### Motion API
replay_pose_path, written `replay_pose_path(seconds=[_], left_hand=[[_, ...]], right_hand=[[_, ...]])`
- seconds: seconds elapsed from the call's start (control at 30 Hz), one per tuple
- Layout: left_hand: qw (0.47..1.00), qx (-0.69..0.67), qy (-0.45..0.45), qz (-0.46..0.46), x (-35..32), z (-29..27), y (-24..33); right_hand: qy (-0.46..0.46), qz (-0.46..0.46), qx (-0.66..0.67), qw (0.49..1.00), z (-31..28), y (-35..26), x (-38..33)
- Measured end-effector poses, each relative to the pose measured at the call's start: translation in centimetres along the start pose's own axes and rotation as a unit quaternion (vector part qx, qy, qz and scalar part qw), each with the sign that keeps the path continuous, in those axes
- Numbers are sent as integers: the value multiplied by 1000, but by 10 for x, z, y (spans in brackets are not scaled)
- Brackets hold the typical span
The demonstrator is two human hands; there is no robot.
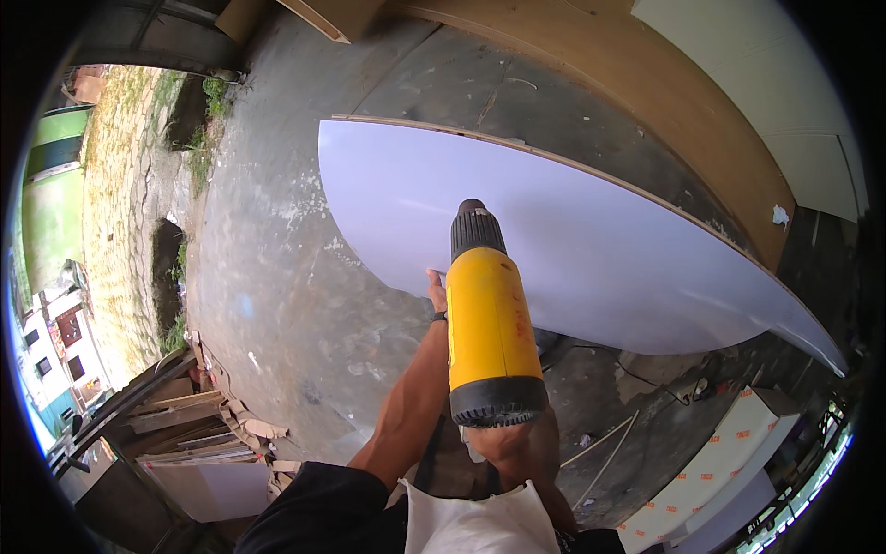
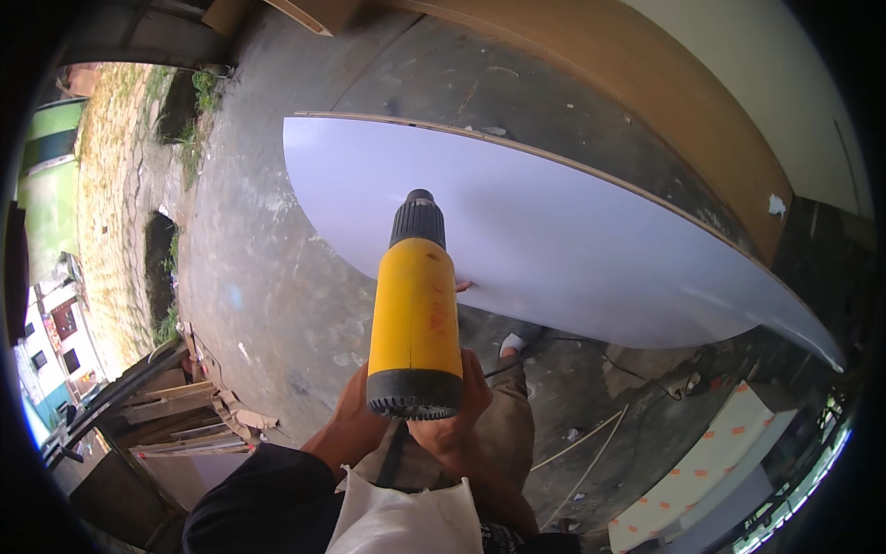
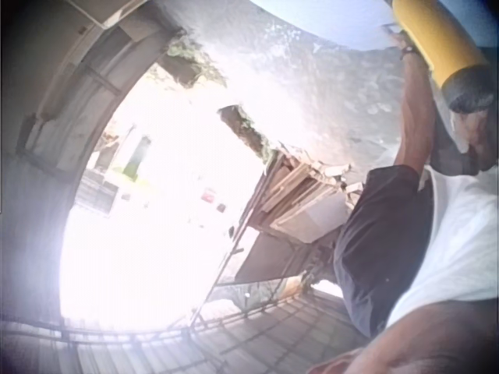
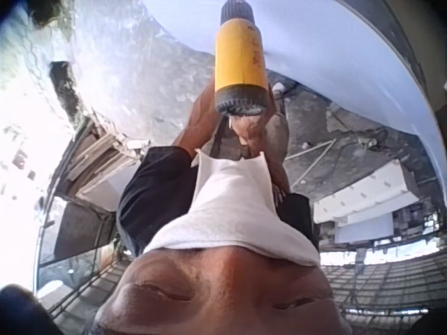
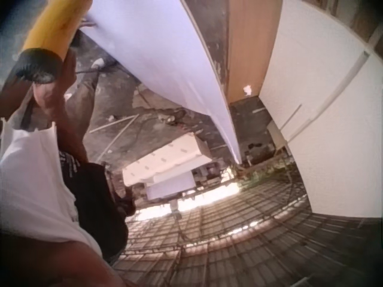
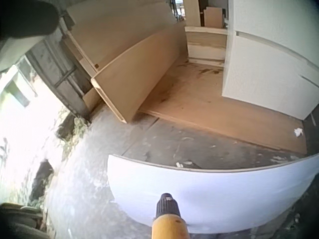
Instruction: The person uses a yellow heat gun to apply heat to a large white plastic sheet resting on a wooden frame. They move the heat gun across the surface and use their hands to press and smooth the sheet as it becomes pliable.
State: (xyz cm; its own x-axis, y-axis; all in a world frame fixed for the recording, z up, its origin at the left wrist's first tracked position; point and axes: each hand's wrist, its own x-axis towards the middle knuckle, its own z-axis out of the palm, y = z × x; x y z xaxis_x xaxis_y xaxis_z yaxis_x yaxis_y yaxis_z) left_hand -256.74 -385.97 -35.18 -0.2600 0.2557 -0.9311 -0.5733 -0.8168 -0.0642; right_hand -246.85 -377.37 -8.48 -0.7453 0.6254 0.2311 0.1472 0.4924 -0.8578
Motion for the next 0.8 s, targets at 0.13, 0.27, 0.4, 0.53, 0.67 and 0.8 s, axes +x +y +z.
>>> replay_pose_path(seconds=[0.13,0.27,0.4,0.53,0.67,0.8], left_hand=[[1000,-11,6,-21,6,-3,32],[998,-21,18,-48,4,-3,57],[996,-35,34,-70,2,3,79],[995,-44,46,-80,-6,6,100],[991,-48,56,-110,-7,18,99],[990,-55,67,-108,-13,16,113]], right_hand=[[-21,-17,-7,1000,43,-17,10],[-33,1,-20,999,80,-34,10],[-43,8,-39,998,112,-49,14],[-66,10,-16,998,138,-67,17],[-94,25,-11,995,151,-72,17],[-160,66,45,984,159,-87,15]])
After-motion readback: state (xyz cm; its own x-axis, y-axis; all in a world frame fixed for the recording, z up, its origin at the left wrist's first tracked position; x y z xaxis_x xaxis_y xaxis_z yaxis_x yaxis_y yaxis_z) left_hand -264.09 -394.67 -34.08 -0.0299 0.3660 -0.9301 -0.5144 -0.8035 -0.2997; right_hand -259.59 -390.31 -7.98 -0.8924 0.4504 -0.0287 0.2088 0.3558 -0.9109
